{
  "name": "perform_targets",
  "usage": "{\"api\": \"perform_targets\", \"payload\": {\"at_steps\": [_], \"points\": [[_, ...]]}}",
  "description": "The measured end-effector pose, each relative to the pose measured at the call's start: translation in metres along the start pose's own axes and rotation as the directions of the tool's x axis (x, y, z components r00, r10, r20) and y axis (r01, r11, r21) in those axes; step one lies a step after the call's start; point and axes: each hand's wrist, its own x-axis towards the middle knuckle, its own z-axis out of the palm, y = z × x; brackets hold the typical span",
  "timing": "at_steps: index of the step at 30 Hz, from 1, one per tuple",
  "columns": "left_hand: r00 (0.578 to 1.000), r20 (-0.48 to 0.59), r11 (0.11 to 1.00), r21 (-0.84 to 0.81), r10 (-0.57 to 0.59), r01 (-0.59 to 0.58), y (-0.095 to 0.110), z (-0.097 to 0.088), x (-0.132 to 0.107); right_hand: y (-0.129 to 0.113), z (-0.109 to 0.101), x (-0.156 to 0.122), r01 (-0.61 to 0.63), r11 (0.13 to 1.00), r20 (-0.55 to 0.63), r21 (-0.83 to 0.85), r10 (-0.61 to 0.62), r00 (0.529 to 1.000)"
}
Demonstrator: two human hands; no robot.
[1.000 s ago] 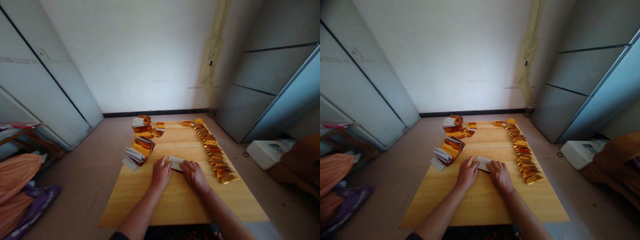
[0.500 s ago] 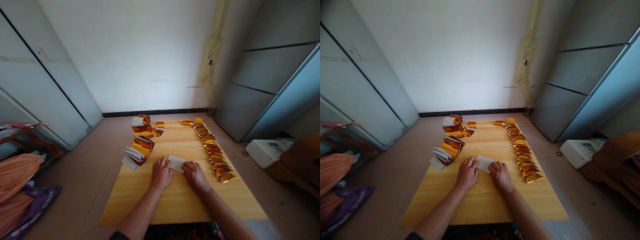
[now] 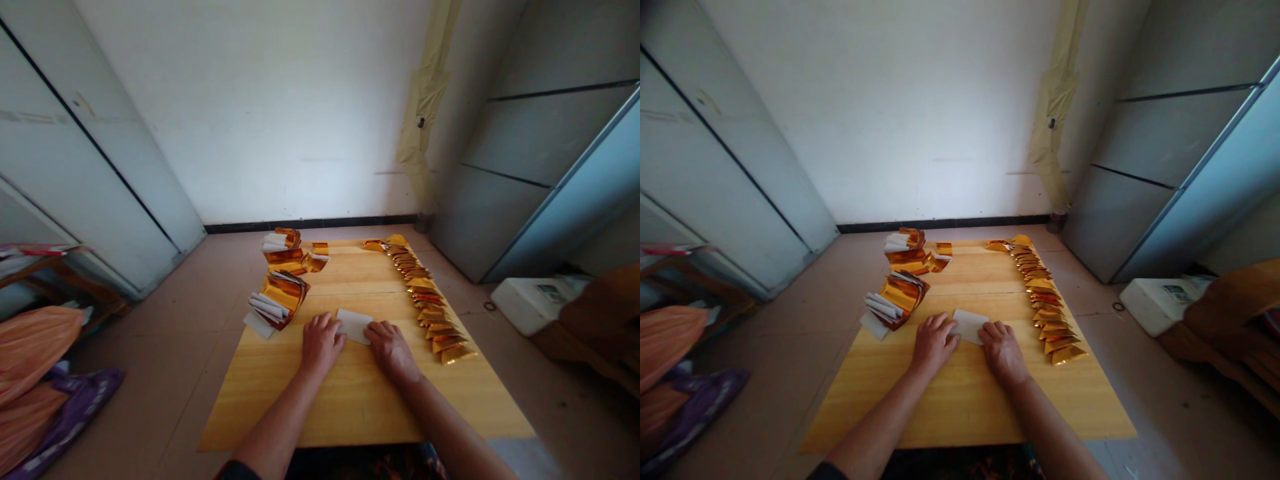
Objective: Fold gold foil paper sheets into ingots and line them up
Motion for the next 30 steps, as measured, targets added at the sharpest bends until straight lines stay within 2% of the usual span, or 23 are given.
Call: {"api": "perform_targets", "payload": {"at_steps": [5, 10, 15, 21, 25, 30], "points": [[0.998, 0.024, 0.998, -0.009, -0.061, 0.061, 0.002, -0.002, 0.002, 0.001, -0.001, -0.003, 0.012, 1.0, 0.017, -0.004, -0.012, 1.0], [0.998, 0.024, 0.999, 0.018, -0.051, 0.051, 0.001, -0.001, 0.002, 0.001, -0.008, -0.003, -0.071, 0.997, 0.011, -0.027, 0.072, 0.997], [0.998, 0.041, 0.998, 0.037, -0.057, 0.056, 0.001, -0.001, 0.002, -0.017, -0.012, 0.009, -0.076, 0.996, -0.027, -0.048, 0.075, 0.997], [0.99, 0.108, 0.995, 0.052, -0.09, 0.085, 0.002, -0.004, 0.003, -0.037, 0.004, 0.021, -0.119, 0.99, 0.144, -0.074, 0.129, 0.981], [0.988, 0.11, 0.993, 0.047, -0.109, 0.104, 0.003, -0.005, 0.003, -0.029, 0.003, 0.011, -0.168, 0.981, 0.156, -0.092, 0.181, 0.971], [0.987, 0.103, 0.992, 0.05, -0.123, 0.118, 0.003, -0.005, 0.003, -0.011, -0.006, -0.006, -0.238, 0.963, 0.102, -0.124, 0.251, 0.962]]}}
